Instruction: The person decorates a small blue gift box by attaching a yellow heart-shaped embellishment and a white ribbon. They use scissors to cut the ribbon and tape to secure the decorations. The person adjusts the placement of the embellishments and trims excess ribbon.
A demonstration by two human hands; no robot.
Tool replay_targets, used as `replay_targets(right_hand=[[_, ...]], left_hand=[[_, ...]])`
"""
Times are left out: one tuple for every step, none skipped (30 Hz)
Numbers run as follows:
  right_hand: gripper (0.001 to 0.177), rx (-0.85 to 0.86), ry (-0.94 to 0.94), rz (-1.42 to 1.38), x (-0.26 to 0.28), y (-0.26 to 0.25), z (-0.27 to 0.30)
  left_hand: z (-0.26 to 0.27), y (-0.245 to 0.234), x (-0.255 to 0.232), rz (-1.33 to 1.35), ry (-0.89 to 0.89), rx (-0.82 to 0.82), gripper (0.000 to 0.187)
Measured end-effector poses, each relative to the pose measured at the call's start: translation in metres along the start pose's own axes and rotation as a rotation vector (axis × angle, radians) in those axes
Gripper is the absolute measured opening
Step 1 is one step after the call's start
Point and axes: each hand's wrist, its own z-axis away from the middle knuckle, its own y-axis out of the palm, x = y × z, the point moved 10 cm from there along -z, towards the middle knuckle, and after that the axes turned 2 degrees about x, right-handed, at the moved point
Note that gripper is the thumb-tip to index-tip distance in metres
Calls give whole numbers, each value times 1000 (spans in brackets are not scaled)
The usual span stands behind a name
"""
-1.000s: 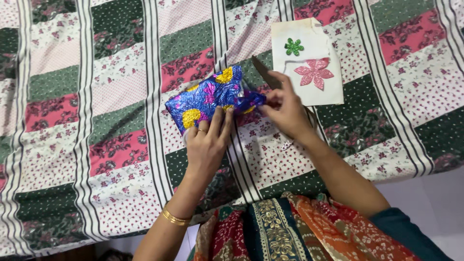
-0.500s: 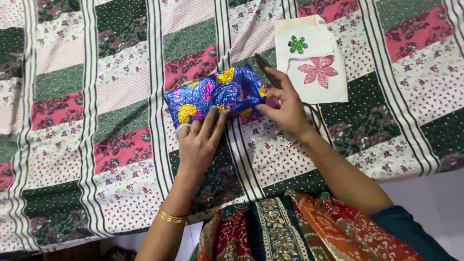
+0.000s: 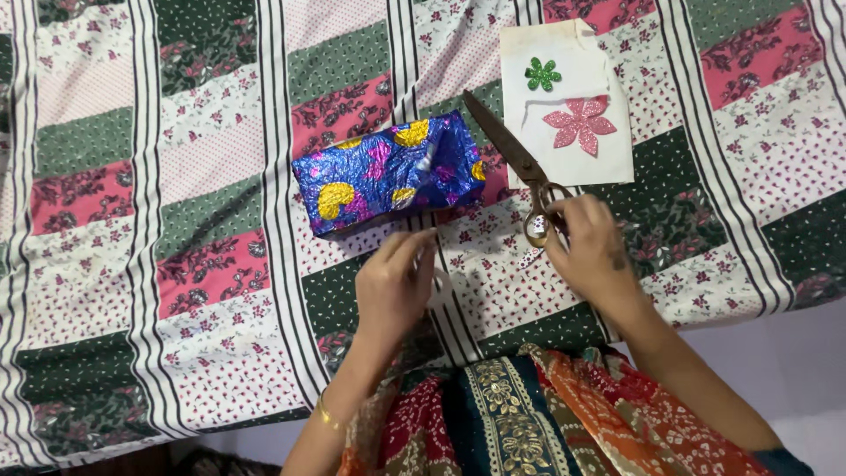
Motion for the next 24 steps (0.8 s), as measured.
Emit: replay_targets(right_hand=[[31, -18, -38, 24, 5, 0, 2], [32, -40, -75, 46, 10, 0, 2], [36, -83, -86, 60, 13, -4, 2], [40, -121, -98, 71, 16, -7, 4], [45, -158, -111, 80, 21, -11, 6], [41, -116, -130, 0, 26, -5, 2], [38, -74, -149, -80, 32, 2, -1], [35, -30, -167, -157, 37, 7, -4], [36, -21, -189, -150, 43, 11, -5], [37, -11, -211, -144, 50, 15, -5], [38, -2, -233, -138, 55, 19, -5], [37, 2, -183, -115, 51, 21, -8], [37, 6, -133, -92, 46, 22, -10], [36, 14, -87, -73, 41, 24, -11], [37, 7, -74, -65, 38, 22, -10], [37, 0, -61, -60, 34, 17, -8], [38, -8, -49, -54, 31, 14, -6], [38, -22, -62, -64, 31, 11, -5], [39, -35, -75, -75, 30, 8, -4], [39, -49, -83, -82, 29, 4, -3], [40, -55, -91, -71, 28, 3, -2], [41, -63, -96, -56, 27, 0, -1], [42, -71, -100, -41, 26, -2, 0], [42, -79, -87, -18, 23, -4, 0]], left_hand=[[-1, 0, -3, -23, 50, -23, 21], [-3, -1, -5, -47, 104, -45, 22], [-4, -2, -8, -72, 157, -67, 23], [-2, -2, -9, -39, 191, -82, 24], [1, -2, -10, -7, 225, -97, 26], [4, -3, -12, 24, 260, -114, 27], [6, -2, -9, 40, 254, -112, 29], [8, 0, -7, 61, 247, -110, 30], [11, 2, -4, 83, 241, -108, 32], [13, -2, 4, 134, 192, -152, 30], [14, -5, 14, 186, 142, -195, 28], [16, -8, 25, 236, 90, -242, 26], [17, -6, 44, 334, -28, -258, 26], [21, -5, 64, 428, -151, -277, 26], [26, -2, 82, 522, -273, -295, 26], [30, -2, 91, 528, -309, -302, 25], [34, -3, 97, 534, -344, -310, 25], [38, -4, 104, 540, -378, -320, 24], [40, -7, 104, 534, -356, -330, 23], [41, -9, 103, 531, -334, -336, 23], [43, -11, 100, 528, -312, -342, 23], [45, -13, 98, 449, -315, -334, 23], [46, -15, 95, 371, -318, -325, 24], [43, -16, 91, 299, -312, -310, 24]])
